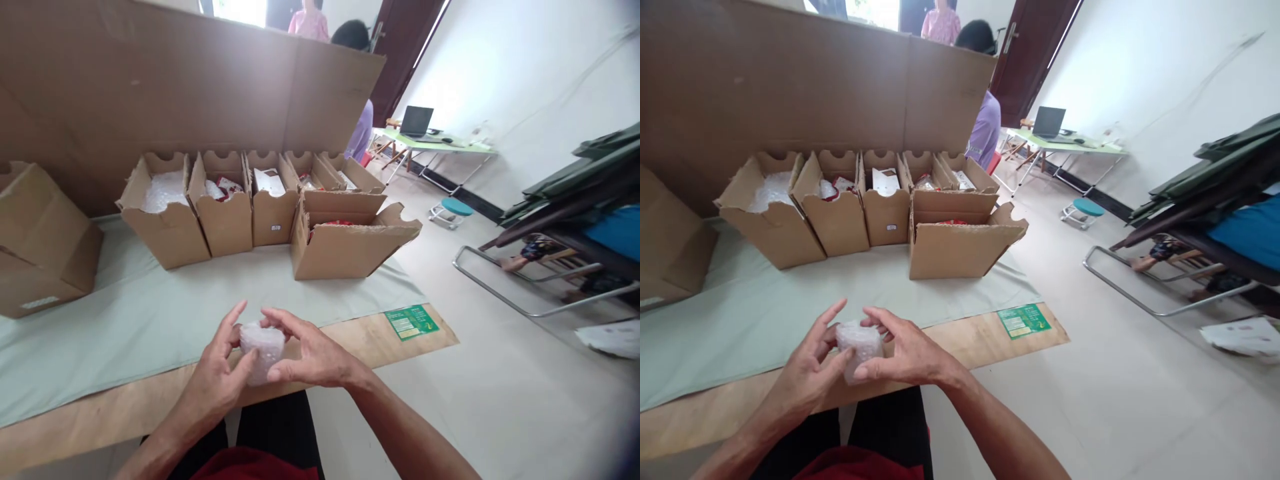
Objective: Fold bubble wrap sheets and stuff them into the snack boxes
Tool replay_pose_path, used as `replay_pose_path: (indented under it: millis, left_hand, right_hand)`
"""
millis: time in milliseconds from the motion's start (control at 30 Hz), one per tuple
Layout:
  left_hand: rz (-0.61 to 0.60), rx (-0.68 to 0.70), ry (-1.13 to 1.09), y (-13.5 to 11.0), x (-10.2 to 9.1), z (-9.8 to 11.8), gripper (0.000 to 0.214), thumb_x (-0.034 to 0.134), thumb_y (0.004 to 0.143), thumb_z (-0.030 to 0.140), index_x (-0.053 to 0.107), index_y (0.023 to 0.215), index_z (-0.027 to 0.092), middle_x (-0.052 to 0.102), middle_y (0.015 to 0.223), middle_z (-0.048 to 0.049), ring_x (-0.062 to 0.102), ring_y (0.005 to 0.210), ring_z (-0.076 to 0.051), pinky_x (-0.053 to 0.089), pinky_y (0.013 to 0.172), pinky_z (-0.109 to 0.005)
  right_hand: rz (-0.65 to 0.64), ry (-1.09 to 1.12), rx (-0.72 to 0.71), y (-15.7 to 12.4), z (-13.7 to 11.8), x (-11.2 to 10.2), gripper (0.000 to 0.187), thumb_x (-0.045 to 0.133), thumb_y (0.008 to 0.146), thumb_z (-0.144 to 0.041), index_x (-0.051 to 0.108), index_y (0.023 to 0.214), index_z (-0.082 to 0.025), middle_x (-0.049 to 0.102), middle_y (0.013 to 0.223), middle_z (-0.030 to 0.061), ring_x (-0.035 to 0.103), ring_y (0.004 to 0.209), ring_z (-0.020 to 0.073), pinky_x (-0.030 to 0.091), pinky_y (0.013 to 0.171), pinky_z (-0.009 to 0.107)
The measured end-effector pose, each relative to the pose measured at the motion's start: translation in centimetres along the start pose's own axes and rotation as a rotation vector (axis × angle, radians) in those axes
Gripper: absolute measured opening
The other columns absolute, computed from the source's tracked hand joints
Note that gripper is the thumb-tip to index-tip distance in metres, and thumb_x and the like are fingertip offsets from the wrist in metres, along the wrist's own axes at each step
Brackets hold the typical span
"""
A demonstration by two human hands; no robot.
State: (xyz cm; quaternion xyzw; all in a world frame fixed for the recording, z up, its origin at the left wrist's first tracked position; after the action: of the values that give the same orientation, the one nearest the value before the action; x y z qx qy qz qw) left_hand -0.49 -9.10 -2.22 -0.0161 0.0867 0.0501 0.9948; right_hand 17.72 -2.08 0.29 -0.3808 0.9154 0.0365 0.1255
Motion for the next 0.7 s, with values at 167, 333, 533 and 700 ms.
replay_pose_path:
  millis: [167,333,533,700]
  left_hand:
    - [-0.224,0.285,0.348,2.0,2.6,2.7,0.069,0.059,0.093,0.027,0.038,0.158,0.028,0.074,0.1,-0.0036,0.072,0.082,-0.018,0.053,0.056,-0.022]
    - [-0.064,0.749,0.529,6.6,3.5,9.3,0.061,0.064,0.093,0.027,0.046,0.151,0.026,0.07,0.127,-0.0118,0.068,0.114,-0.026,0.06,0.092,-0.04]
    - [0.064,0.947,0.687,14.8,6.5,14.0,0.041,0.062,0.091,0.018,0.062,0.133,0.015,0.071,0.129,-0.0158,0.06,0.13,-0.034,0.05,0.108,-0.056]
    - [-0.01,1.052,0.761,15.3,8.6,12.7,0.022,0.053,0.093,0.006,0.071,0.096,0.017,0.075,0.086,-0.0076,0.062,0.125,-0.035,0.047,0.107,-0.058]
  right_hand:
    - [0.078,-0.214,0.018,-1.4,-0.3,-2.9,0.011,0.069,0.088,-0.024,0.074,0.098,-0.022,0.074,0.087,-0.0006,0.066,0.077,0.0174,0.05,0.068,0.026]
    - [0.136,-0.518,-0.093,-4.0,-2.1,-7.5,0.014,0.068,0.084,-0.013,0.074,0.088,-0.024,0.074,0.089,0.001,0.066,0.087,0.0219,0.052,0.083,0.034]
    - [0.467,-0.532,-0.229,-6.4,-8.2,-15.1,0.007,0.073,0.091,-0.033,0.077,0.087,-0.028,0.073,0.094,0.0037,0.068,0.08,0.0206,0.053,0.065,0.03]
    - [1.03,-0.707,-0.268,-6.1,-11.9,-22.0,0.011,0.077,0.083,-0.035,0.074,0.086,-0.024,0.065,0.071,-0.0011,0.05,0.058,0.014,0.041,0.053,0.027]
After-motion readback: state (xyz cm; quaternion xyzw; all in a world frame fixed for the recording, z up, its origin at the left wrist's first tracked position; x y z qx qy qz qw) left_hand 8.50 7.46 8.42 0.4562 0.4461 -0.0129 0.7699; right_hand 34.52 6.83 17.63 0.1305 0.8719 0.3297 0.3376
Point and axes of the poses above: each hand's wrist, its own y-axis towards the middle knuckle, its own x-axis out of the palm, z = x × y, the point moved 3 cm from there along y, towards the middle knuckle
